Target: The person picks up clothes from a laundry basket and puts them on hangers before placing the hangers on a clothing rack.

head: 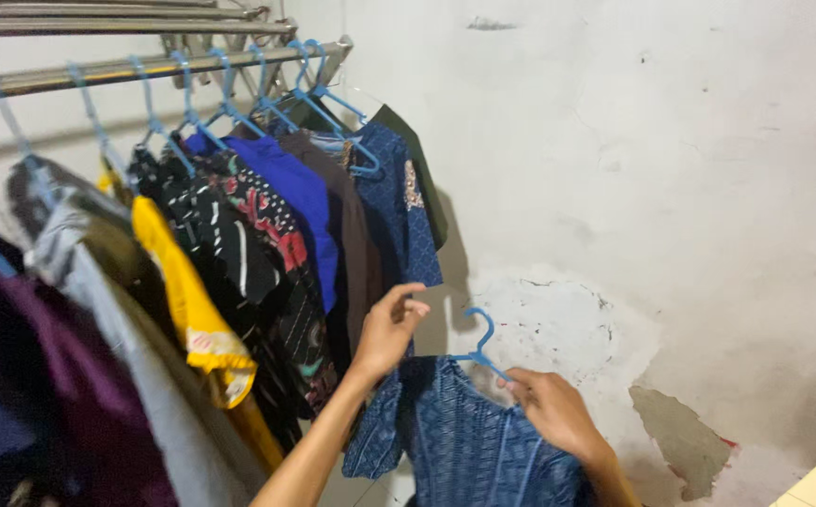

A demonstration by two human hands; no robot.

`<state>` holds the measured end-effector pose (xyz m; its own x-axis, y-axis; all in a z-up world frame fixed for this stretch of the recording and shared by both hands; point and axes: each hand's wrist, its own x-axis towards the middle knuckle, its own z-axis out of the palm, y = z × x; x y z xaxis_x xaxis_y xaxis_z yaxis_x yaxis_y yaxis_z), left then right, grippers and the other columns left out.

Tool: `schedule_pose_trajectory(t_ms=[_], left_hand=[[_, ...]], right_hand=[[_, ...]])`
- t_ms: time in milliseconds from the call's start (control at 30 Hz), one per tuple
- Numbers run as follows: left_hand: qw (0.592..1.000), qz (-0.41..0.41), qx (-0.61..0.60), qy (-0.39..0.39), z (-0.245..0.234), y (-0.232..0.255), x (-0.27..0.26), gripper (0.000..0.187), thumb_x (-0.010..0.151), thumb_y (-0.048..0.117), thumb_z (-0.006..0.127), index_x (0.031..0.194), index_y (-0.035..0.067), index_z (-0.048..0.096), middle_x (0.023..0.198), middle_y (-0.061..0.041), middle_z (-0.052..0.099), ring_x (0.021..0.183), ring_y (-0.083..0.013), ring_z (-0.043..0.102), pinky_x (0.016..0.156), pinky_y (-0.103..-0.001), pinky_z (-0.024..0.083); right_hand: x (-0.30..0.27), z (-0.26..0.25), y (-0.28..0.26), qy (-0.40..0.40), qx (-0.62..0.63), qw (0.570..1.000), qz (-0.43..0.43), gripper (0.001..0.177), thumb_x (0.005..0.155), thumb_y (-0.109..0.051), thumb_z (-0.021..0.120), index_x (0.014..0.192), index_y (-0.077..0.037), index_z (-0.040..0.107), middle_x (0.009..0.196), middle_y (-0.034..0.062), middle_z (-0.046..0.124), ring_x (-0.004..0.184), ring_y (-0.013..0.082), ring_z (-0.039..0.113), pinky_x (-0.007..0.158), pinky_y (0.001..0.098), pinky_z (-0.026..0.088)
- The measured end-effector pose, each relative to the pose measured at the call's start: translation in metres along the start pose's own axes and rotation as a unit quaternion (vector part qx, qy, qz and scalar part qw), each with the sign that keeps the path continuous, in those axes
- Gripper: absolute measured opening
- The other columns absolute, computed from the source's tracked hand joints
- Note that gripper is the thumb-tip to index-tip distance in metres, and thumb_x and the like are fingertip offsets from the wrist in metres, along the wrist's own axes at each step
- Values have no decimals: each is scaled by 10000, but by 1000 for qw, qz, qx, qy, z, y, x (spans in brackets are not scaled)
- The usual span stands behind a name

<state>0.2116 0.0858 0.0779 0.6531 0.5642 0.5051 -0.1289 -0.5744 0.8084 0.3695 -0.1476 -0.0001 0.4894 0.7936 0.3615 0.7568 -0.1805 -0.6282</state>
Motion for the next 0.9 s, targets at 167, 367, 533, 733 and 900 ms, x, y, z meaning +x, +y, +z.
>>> schedule_pose_trajectory(t_ms=[167,367,533,733,900], left_hand=[[998,-35,-48,-31,7,-34,47,623,959,110,660,1527,66,407,1163,-85,764,1068,-142,700,990,-293,516],[987,-122,-99,36,6,-21,94,855,926,150,626,1613,129,116,1313,-116,676,1138,-204,649,979,-360,500],[982,-17,-35,185,-20,-32,110,621,931,182,679,1448,-50,424,1447,-184,575,1280,-272,611,1045,-379,501],[930,47,96,351,-65,-35,77,682,949,236,702,1477,-90,418,1531,-253,486,1431,-367,462,1191,-438,317],[923,25,121,363,-73,-27,56,760,921,238,696,1521,-77,352,1566,-262,429,1468,-355,401,1204,-424,281]], right_hand=[[24,-23,-11,42,-57,995,69,274,946,-299,596,1131,-226,785,776,131,750,724,322,707,673,433,529],[78,-71,-44,19,-82,991,102,268,1007,-364,576,1147,-251,776,692,94,734,560,281,611,583,396,469],[112,-86,-69,99,-14,995,7,257,953,-277,600,1057,-174,811,600,71,693,452,202,510,499,367,407],[185,-61,-94,-3,18,997,-76,253,985,-292,604,1099,-145,776,597,100,649,473,202,488,511,368,409],[225,-20,-130,-70,59,980,-174,272,982,-268,599,1021,-67,778,709,66,756,490,196,608,556,365,474]])
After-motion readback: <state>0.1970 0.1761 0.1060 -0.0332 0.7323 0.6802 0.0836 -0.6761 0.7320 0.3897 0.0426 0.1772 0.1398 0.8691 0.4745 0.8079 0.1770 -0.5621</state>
